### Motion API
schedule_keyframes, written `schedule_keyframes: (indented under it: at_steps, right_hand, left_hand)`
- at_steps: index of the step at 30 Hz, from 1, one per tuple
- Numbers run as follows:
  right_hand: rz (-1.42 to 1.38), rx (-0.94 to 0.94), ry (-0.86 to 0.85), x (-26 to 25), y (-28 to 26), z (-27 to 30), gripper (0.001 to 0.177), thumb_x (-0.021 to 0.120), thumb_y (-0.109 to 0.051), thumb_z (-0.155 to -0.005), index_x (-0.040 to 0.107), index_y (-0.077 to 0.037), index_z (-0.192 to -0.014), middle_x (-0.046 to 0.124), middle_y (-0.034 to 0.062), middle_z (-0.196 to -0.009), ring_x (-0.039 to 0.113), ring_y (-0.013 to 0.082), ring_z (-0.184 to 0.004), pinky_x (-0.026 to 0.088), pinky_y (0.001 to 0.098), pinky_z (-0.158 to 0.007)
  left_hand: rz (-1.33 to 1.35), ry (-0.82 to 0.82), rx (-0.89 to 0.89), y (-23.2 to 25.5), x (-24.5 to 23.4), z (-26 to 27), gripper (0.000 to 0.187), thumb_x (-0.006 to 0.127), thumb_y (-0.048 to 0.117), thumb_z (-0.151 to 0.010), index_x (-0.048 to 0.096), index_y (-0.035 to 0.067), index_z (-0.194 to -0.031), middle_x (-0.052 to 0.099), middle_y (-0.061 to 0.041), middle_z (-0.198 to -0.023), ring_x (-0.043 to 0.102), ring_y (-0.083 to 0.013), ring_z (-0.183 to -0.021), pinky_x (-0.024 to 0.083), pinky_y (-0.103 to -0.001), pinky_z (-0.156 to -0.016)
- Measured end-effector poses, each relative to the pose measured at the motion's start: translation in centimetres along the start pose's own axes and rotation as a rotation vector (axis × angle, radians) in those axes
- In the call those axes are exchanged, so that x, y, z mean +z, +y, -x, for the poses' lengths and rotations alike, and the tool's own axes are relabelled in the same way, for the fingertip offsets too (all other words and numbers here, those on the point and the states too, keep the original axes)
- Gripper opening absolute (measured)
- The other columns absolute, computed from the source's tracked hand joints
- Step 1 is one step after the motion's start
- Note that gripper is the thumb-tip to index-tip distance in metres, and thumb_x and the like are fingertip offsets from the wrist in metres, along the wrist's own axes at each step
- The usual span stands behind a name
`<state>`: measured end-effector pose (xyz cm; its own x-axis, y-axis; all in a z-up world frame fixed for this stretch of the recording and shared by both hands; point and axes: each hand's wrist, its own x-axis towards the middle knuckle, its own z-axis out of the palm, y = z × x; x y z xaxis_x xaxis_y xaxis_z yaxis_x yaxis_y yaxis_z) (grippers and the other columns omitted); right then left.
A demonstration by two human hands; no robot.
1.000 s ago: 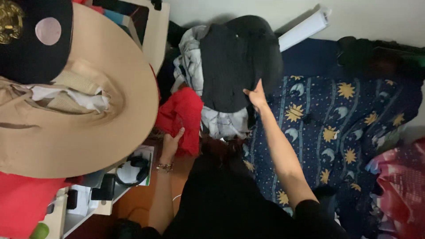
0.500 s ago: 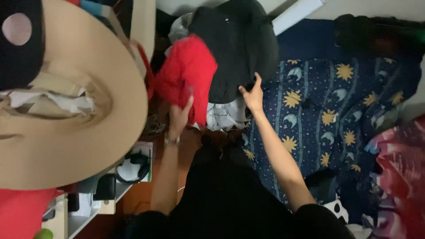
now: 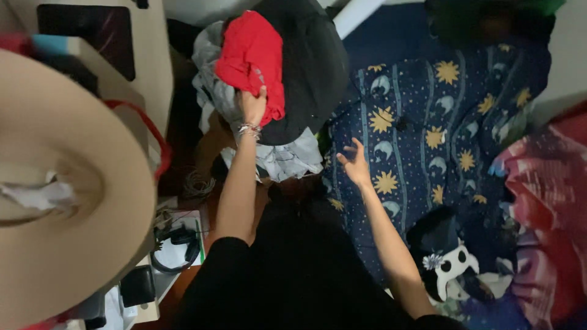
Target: Tidying a bedroom by picking up clothes, hats, and other items from the bed and moving them to a chair or side table.
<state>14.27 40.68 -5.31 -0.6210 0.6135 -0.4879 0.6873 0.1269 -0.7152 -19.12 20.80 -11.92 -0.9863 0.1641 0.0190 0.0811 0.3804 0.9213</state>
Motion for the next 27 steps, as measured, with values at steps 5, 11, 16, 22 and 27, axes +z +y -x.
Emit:
schedule_keyframes:
  at_steps: [5,11,16,22,27]
  right_hand:
    - [-0.297,0.063,-0.074,-0.2,8.5,-2.1,0.068,0.077,-0.026,-0.091,0.041,-0.016,-0.148,0.062,0.0055,-0.134,0.07,0.0189,-0.098,0.061,0.0347,-0.07]
    - [-0.353,0.226,-0.063,-2.2,15.7,-4.7,0.06,0.079,-0.026,-0.089,0.053,-0.012,-0.14,0.067,0.0101,-0.125,0.069,0.0214,-0.097,0.058,0.0376,-0.071]
    - [0.053,0.034,0.052,-5.8,14.1,-10.1,0.076,0.086,-0.037,-0.082,0.052,-0.007,-0.143,0.064,0.0168,-0.135,0.064,0.029,-0.12,0.051,0.0409,-0.101]
    - [0.204,-0.305,0.103,-8.5,6.8,-19.1,0.099,0.094,-0.033,-0.073,0.041,-0.002,-0.151,0.048,0.0249,-0.152,0.046,0.0414,-0.142,0.038,0.0444,-0.118]
    - [0.29,-0.522,-0.072,-6.8,3.9,-26.8,0.11,0.092,-0.036,-0.088,0.017,-0.006,-0.163,0.021,0.0257,-0.166,0.022,0.0491,-0.149,0.026,0.0535,-0.116]
  left_hand:
    - [0.137,-0.039,-0.006,1.8,-3.4,1.3,0.074,0.077,0.033,-0.093,0.044,-0.005,-0.148,0.055,-0.025,-0.148,0.054,-0.0379,-0.137,0.04,-0.044,-0.116]
    - [0.08,-0.026,-0.18,6.2,-6.8,6.1,0.08,0.066,0.049,-0.103,0.036,-0.007,-0.153,0.046,-0.025,-0.156,0.048,-0.0377,-0.142,0.037,-0.045,-0.119]
    - [0.019,0.087,-0.226,8.4,-7.7,10.7,0.075,0.061,0.047,-0.106,0.037,-0.004,-0.155,0.052,-0.023,-0.148,0.054,-0.0337,-0.13,0.045,-0.043,-0.11]
    - [-0.148,0.241,-0.127,10.5,-5.5,17.9,0.05,0.066,0.027,-0.109,0.049,-0.006,-0.142,0.055,-0.018,-0.134,0.06,-0.0249,-0.115,0.056,-0.038,-0.093]
    - [-0.214,0.157,0.217,10.6,0.3,23.3,0.011,0.065,0.008,-0.109,0.065,-0.003,-0.11,0.069,-0.015,-0.106,0.066,-0.0265,-0.095,0.055,-0.038,-0.087]
